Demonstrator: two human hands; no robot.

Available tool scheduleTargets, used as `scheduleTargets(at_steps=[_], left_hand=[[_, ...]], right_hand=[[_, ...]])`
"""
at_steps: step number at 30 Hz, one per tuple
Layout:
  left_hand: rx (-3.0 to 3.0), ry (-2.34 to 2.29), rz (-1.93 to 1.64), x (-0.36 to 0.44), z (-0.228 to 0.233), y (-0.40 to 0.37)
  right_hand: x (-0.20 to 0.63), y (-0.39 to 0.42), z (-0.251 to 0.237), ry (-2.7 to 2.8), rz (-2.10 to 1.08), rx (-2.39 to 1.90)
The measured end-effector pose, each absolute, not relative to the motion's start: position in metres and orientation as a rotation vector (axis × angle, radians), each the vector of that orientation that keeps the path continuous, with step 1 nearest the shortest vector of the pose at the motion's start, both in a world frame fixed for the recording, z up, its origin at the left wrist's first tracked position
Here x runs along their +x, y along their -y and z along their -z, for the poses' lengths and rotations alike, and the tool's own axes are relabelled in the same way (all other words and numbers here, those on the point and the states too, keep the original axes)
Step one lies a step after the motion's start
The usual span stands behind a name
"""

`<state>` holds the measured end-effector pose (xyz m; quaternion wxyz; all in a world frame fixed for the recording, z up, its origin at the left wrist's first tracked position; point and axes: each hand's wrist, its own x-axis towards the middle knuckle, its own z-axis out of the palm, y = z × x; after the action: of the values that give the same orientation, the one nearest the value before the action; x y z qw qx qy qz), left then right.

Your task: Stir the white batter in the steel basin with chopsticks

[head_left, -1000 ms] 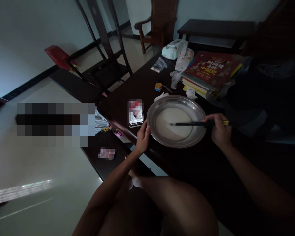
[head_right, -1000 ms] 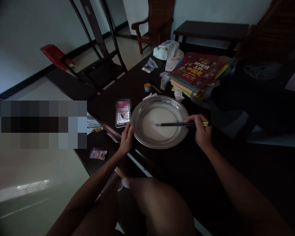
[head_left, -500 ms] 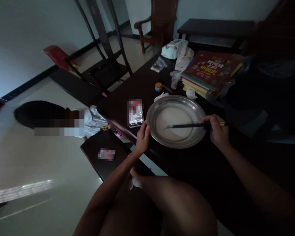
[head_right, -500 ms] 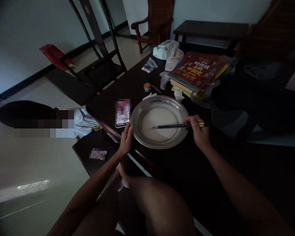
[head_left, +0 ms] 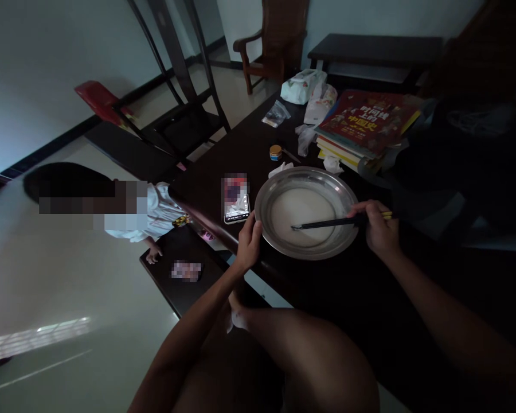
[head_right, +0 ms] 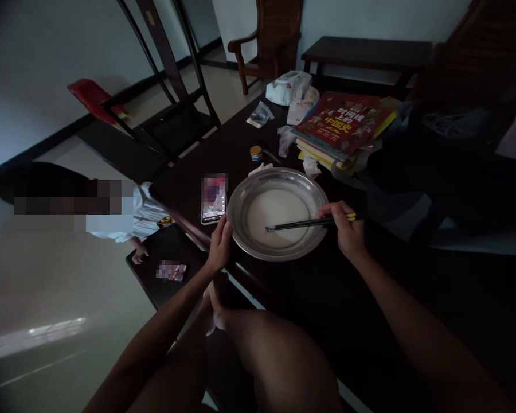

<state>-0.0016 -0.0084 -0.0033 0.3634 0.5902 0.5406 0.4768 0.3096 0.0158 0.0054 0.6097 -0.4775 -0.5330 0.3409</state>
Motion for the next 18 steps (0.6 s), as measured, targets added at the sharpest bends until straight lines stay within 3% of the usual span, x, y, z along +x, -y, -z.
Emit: scheduleTargets(at_steps=[18], left_hand=[[1.536,-1.380,-1.224,0.0002,0.0019,0.0086]], right_hand=[[0.3087,-0.0152,-0.0069,1.254,-0.763,-1.143]])
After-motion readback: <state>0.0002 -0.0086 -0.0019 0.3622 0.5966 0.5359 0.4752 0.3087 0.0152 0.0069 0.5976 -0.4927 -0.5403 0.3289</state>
